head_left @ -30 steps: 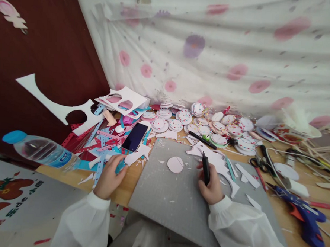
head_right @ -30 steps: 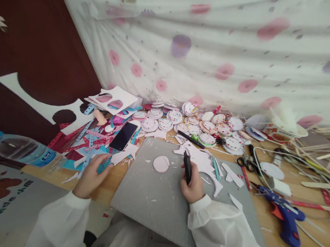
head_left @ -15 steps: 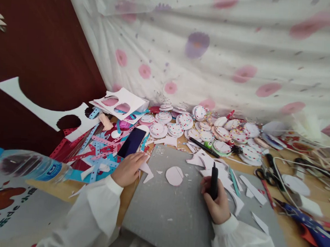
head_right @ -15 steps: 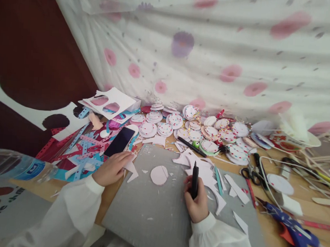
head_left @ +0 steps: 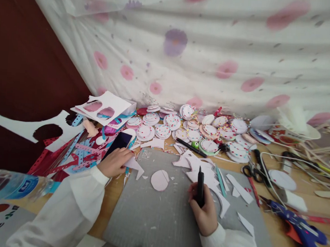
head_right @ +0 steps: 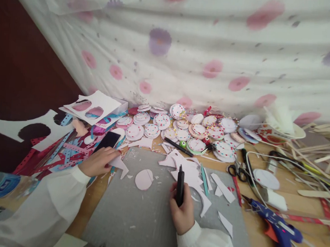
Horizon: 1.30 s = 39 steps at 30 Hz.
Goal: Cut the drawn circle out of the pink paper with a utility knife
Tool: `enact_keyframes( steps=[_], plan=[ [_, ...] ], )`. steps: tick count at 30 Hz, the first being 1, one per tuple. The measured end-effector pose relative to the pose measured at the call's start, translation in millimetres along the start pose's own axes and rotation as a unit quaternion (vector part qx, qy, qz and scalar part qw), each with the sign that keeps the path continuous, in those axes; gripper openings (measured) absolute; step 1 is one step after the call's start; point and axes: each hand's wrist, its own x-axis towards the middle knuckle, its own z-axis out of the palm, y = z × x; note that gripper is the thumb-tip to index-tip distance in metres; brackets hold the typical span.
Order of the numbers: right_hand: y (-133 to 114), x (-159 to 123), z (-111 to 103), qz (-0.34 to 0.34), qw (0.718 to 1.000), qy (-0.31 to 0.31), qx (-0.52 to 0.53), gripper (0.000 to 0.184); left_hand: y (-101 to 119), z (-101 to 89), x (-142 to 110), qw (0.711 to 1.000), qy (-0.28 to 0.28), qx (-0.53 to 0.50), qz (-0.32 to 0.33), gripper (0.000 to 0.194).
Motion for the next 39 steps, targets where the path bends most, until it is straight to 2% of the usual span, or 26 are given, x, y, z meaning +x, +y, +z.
enact_keyframes(
  steps=[2, 5, 9, 12, 15, 18, 22, 27, 30, 34, 39],
  plan=[
    [0.5, -0.4, -1.7, 0.014, 1.000, -0.004, 0.010, 0.030, -2.1, -7.5, 4.4, 1.000, 0.015, 0.000, 0.006, 0.049],
    [-1.2, 0.2, -1.6, 0.021, 0.999, 0.007, 0.028, 0.029, 1.6, -17.4, 20.2, 0.997, 0.067, -0.019, 0.015, 0.045],
    [-6.6, 2.6, 0.2, 0.017, 0.999, 0.028, 0.020, 0.026, 23.4, -20.1, 64.0, 0.986, 0.146, -0.071, 0.026, 0.051],
    [-6.2, 4.7, -1.4, 0.005, 1.000, 0.017, -0.011, 0.025, 41.8, -18.1, 92.4, 0.983, 0.154, -0.086, 0.050, 0.068],
    [-0.2, 5.2, -3.2, -0.017, 0.998, -0.015, -0.052, 0.028, 49.0, -19.8, 92.2, 0.982, 0.157, -0.080, 0.066, 0.063],
    [5.3, 4.1, -1.3, -0.049, 0.990, -0.039, -0.128, 0.030, 38.6, -23.9, 60.4, 0.984, 0.163, -0.062, 0.041, 0.047],
    [5.2, 3.2, 4.8, -0.128, 0.963, -0.040, -0.235, 0.040, -0.1, -22.3, -11.2, 0.977, 0.198, -0.045, -0.065, 0.037],
    [6.7, 5.3, 6.5, -0.209, 0.928, -0.062, -0.304, 0.049, -61.6, -2.5, -110.3, 0.954, 0.220, -0.029, -0.204, 0.036],
    [12.5, 6.6, 3.9, -0.229, 0.921, -0.060, -0.308, 0.048, -85.8, 8.7, -154.8, 0.937, 0.226, -0.010, -0.265, 0.034],
    [21.2, 7.4, 0.2, -0.232, 0.923, -0.034, -0.306, 0.043, -98.4, 14.2, -180.0, 0.917, 0.210, 0.014, -0.339, 0.038],
    [27.9, 8.9, -2.3, -0.229, 0.924, -0.031, -0.305, 0.038, -105.2, 15.1, -168.5, 0.902, 0.180, 0.021, -0.392, 0.042]
  ],
)
